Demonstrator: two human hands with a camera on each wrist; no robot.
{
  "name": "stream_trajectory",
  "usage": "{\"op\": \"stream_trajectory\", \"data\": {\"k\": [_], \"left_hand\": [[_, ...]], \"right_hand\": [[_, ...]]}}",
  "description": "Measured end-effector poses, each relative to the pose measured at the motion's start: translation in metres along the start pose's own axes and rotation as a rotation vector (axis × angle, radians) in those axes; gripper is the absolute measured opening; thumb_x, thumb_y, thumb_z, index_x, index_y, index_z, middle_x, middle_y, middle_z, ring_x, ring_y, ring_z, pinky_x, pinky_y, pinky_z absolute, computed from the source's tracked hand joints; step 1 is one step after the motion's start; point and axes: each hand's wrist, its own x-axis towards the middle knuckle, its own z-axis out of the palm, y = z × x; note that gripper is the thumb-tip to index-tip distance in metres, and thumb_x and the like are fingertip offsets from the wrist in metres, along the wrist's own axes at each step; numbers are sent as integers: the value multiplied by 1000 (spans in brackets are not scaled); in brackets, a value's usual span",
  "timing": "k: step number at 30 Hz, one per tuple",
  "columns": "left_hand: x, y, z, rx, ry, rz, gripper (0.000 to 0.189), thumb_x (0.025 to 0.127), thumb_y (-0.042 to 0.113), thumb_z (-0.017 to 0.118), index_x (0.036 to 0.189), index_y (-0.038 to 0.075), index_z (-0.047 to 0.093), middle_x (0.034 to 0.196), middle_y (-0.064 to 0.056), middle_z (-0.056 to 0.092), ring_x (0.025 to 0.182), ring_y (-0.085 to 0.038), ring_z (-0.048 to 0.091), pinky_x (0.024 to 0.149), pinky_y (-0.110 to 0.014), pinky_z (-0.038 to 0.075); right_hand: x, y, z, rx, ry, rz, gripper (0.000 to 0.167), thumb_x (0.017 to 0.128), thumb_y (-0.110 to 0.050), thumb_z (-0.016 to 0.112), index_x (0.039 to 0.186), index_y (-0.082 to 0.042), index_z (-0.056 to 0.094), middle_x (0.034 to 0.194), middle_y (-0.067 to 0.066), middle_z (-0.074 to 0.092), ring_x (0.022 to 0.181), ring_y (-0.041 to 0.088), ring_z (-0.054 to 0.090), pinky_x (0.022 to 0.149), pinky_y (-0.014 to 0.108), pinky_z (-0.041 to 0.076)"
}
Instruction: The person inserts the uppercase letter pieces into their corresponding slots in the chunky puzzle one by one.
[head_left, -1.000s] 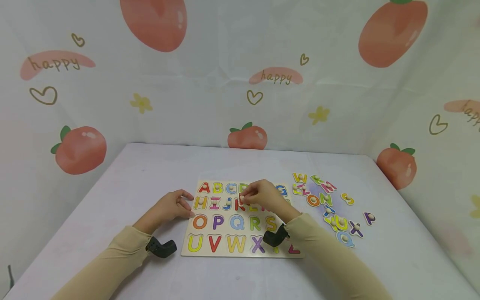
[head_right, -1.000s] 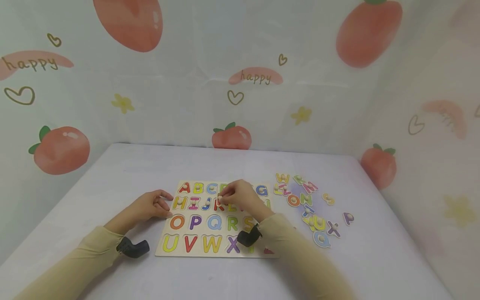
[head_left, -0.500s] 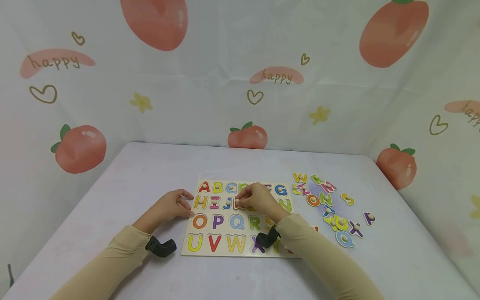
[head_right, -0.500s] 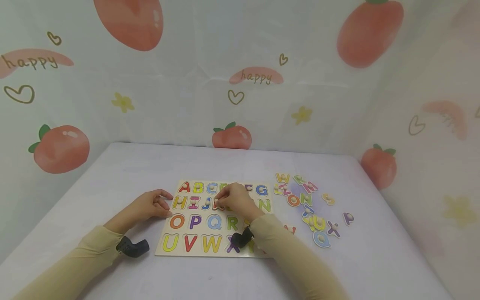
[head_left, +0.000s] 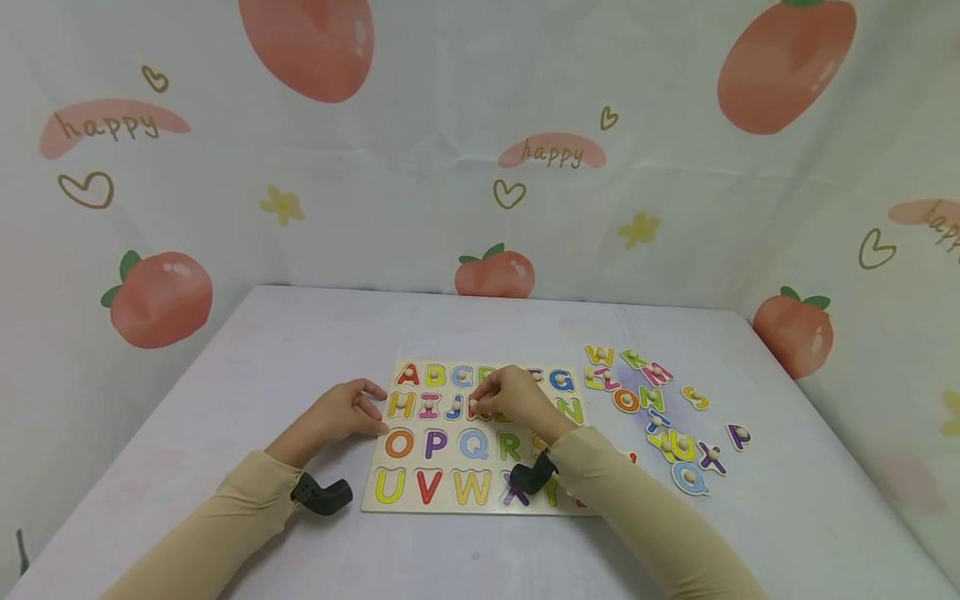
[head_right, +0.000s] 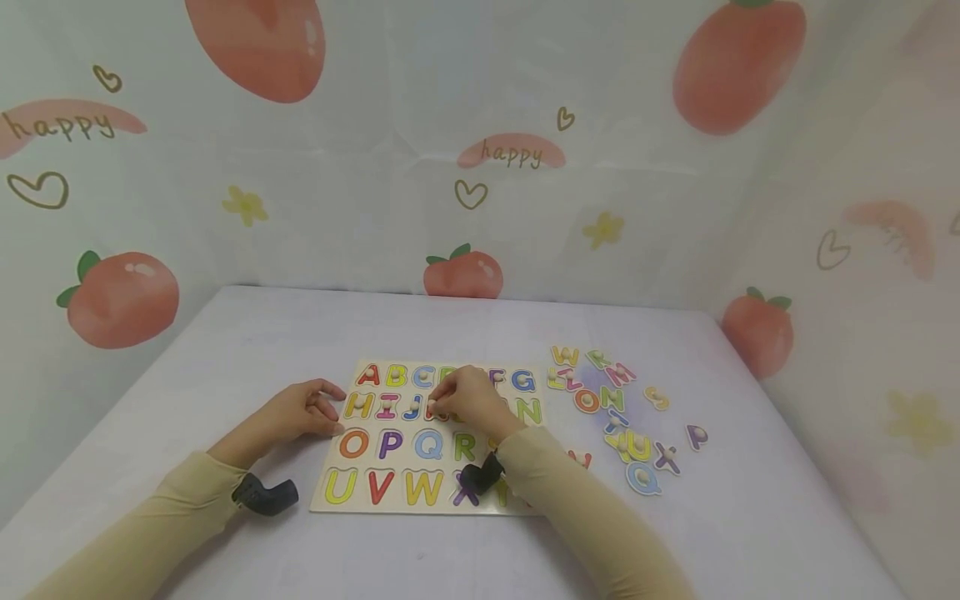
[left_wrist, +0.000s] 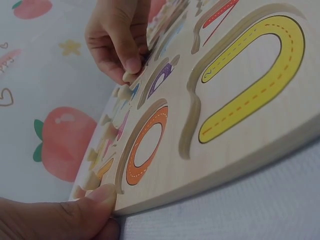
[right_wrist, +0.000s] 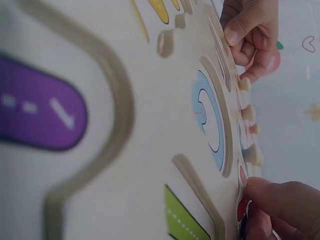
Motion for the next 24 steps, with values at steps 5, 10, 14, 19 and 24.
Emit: {"op": "stream_trajectory", "data": {"k": [5,10,14,19,24], "left_hand": [[-1,0,0,-4,-1,8,54,73,10,81,119,-2,55,83,-6,65,74,-17,57,67,-29,43],[0,-1,1,-9,0,4,54,74,10,81,119,-2,55,83,-6,66,73,-17,57,67,-28,44],[0,-2,1,-6,2,2,54,74,11,81,119,-1,55,83,-6,65,73,-17,57,67,-28,43],[-1,0,1,-14,-2,12,54,74,10,81,119,-2,54,83,-7,66,73,-17,57,67,-29,44],[1,-1,1,-23,-3,-4,53,74,10,80,119,-1,54,83,-7,65,74,-18,58,68,-28,44]], "right_hand": [[2,1,0,-20,-18,18,5,83,-19,76,83,-14,74,73,-3,66,68,11,54,61,23,43],[4,2,0,-20,-32,21,4,82,-18,77,83,-14,74,74,-3,67,69,12,55,63,23,43],[4,4,-1,-1,-42,7,7,82,-17,76,88,-14,73,76,-2,67,70,11,57,64,23,45],[-2,7,-12,27,-26,16,20,81,-22,78,99,-16,72,81,-2,66,70,14,56,59,25,44],[-15,10,-38,84,12,-50,24,83,-19,76,105,-10,72,86,2,66,75,15,57,66,27,46]]}}
